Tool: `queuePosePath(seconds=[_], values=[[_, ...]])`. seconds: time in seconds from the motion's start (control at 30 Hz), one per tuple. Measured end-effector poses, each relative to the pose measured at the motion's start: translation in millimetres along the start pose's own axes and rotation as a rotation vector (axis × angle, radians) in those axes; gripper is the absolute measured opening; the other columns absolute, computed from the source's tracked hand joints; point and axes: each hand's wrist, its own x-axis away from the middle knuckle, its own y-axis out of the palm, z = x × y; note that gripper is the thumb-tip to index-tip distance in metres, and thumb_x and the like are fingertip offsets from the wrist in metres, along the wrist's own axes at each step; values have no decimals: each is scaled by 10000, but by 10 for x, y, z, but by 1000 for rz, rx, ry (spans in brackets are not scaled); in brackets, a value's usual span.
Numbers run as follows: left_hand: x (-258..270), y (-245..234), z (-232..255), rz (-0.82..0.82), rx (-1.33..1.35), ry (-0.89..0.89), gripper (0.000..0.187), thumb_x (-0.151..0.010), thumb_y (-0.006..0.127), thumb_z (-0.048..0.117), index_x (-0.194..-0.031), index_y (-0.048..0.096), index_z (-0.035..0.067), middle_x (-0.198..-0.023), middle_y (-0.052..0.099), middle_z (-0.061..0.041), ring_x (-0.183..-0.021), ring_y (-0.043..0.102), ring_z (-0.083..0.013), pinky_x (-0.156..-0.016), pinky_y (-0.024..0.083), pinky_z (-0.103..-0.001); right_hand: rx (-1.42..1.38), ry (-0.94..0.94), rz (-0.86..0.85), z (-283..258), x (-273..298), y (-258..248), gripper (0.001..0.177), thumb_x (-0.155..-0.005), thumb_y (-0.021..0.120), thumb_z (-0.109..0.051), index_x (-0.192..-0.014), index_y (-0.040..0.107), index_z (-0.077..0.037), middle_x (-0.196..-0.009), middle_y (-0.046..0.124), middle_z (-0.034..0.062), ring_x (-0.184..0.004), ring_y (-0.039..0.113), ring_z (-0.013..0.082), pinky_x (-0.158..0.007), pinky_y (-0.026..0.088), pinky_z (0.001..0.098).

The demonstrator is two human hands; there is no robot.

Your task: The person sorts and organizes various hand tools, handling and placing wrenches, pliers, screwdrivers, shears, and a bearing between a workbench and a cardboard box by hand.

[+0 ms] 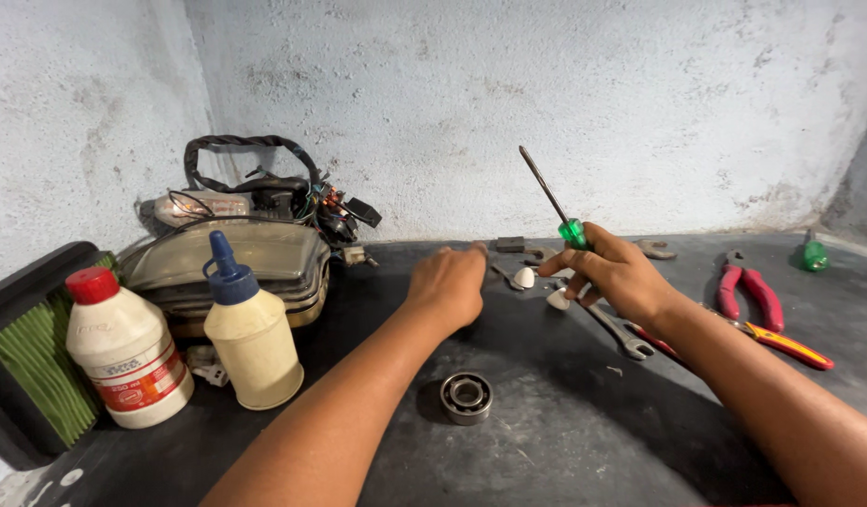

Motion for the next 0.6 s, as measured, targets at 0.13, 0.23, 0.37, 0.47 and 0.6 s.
queuePosePath(seconds=[0.13, 0.23, 0.37, 0.47, 0.6], values=[[-3, -123, 76, 244, 455, -140, 231, -865, 723, 139, -1091, 677, 123, -1009, 750, -114, -1008, 689, -307, -832, 534, -444, -75, -11, 28, -27, 24, 38, 219, -1042, 431, -248, -1167, 544, -108, -1139, 772, 70, -841, 640, 142, -747, 536, 331], [-60, -117, 93, 320, 739, -124, 243, -852, 764, 165, -1070, 671, 110, -917, 763, -81, -856, 719, -245, -747, 542, -389, -107, -87, 30, 13, 15, 61, 241, -1048, 444, -265, -1169, 561, -93, -1149, 761, 64, -885, 629, 139, -774, 532, 327], [-134, 9, 135, 332, 1023, 7, 245, -862, 763, 127, -1070, 647, 72, -872, 768, -49, -756, 712, -120, -677, 552, -287, -129, -172, 8, 157, -76, 98, 303, -1032, 473, -298, -1231, 576, -93, -1168, 734, 39, -960, 636, 121, -833, 550, 313], [-148, 99, 183, 333, 1092, 65, 243, -880, 740, 102, -1098, 637, 69, -892, 755, -45, -768, 704, -94, -666, 556, -267, -121, -220, -51, 267, -123, 148, 343, -1026, 487, -313, -1265, 569, -81, -1134, 697, 61, -1019, 676, 130, -832, 558, 327], [-149, 96, 251, 367, 1286, 164, 232, -905, 721, 69, -1112, 615, 54, -910, 738, -40, -791, 678, -80, -680, 566, -248, -25, -195, -72, 237, -88, 225, 356, -1091, 505, -319, -1280, 594, -31, -1050, 620, 121, -930, 551, 168, -817, 505, 355]])
